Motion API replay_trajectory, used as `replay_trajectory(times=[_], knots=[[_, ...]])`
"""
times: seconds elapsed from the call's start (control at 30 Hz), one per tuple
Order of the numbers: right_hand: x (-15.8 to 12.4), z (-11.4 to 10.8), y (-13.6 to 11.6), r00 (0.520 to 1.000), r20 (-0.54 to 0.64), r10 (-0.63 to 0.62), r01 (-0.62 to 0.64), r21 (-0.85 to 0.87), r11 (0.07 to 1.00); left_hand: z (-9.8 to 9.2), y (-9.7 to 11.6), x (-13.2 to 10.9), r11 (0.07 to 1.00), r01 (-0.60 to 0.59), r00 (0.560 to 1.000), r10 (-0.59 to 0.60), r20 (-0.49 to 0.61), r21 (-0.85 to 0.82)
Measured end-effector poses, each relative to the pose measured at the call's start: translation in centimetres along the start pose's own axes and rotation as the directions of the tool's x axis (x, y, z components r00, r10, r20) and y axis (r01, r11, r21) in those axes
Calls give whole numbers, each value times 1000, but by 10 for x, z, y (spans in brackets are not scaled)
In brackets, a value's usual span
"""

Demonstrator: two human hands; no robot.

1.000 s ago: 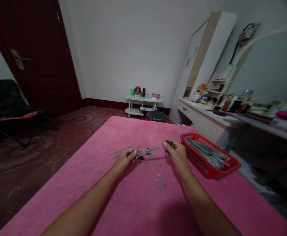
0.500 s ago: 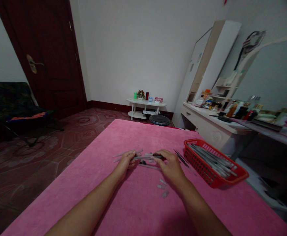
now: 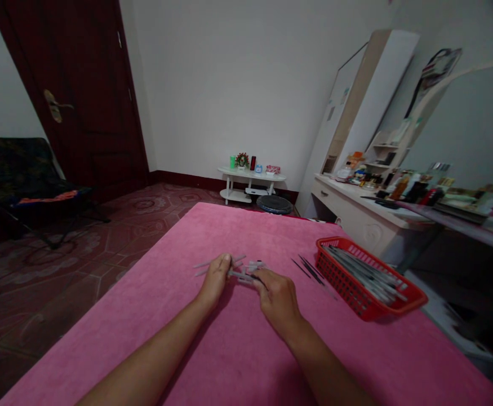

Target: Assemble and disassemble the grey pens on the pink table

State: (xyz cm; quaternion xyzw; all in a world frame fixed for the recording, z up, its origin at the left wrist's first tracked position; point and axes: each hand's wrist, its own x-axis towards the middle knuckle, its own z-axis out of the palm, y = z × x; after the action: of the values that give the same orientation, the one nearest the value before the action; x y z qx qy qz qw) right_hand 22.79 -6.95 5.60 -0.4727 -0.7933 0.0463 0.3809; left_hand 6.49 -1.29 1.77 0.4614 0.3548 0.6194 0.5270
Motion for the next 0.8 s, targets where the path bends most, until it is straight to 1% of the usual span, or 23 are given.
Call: replay_trajectory(times=[0.1,0.2,0.27,0.33,0.4,0.43,0.5,0.57,0.6,0.63,0.67,0.7,0.73,0.8], knots=[[0,2,-2,999,-12,46,-45,75,996,1,3,-2,999,-49,999,49,2,23],[0,5,-2,992,-13,125,-121,184,976,4,11,-5,995,-88,996,88,5,50],[0,9,-1,981,16,192,-189,273,943,6,16,-7,989,-110,994,110,5,95],[0,12,3,963,69,262,-268,377,887,6,19,-8,973,-145,989,146,11,181],[2,13,6,933,144,329,-356,488,797,4,20,-9,942,-187,982,184,35,279],[3,13,7,911,191,365,-409,538,737,4,21,-9,925,-206,978,200,52,320],[5,10,8,843,326,429,-534,605,590,3,21,-11,891,-238,971,223,85,386],[6,5,5,759,470,450,-647,624,438,3,23,-13,862,-267,964,238,120,430],[7,3,4,727,524,443,-682,623,383,4,24,-14,848,-281,960,246,136,449],[7,1,2,710,560,428,-701,621,351,5,26,-16,834,-296,955,256,150,466],[8,1,1,707,572,417,-705,620,344,5,27,-17,819,-311,950,268,158,481],[8,1,0,715,568,408,-698,618,362,6,28,-17,806,-325,946,280,165,494],[8,2,0,731,550,403,-682,614,398,6,29,-18,796,-335,942,287,172,505],[9,3,2,779,493,387,-627,595,503,6,29,-17,779,-345,939,278,204,524]])
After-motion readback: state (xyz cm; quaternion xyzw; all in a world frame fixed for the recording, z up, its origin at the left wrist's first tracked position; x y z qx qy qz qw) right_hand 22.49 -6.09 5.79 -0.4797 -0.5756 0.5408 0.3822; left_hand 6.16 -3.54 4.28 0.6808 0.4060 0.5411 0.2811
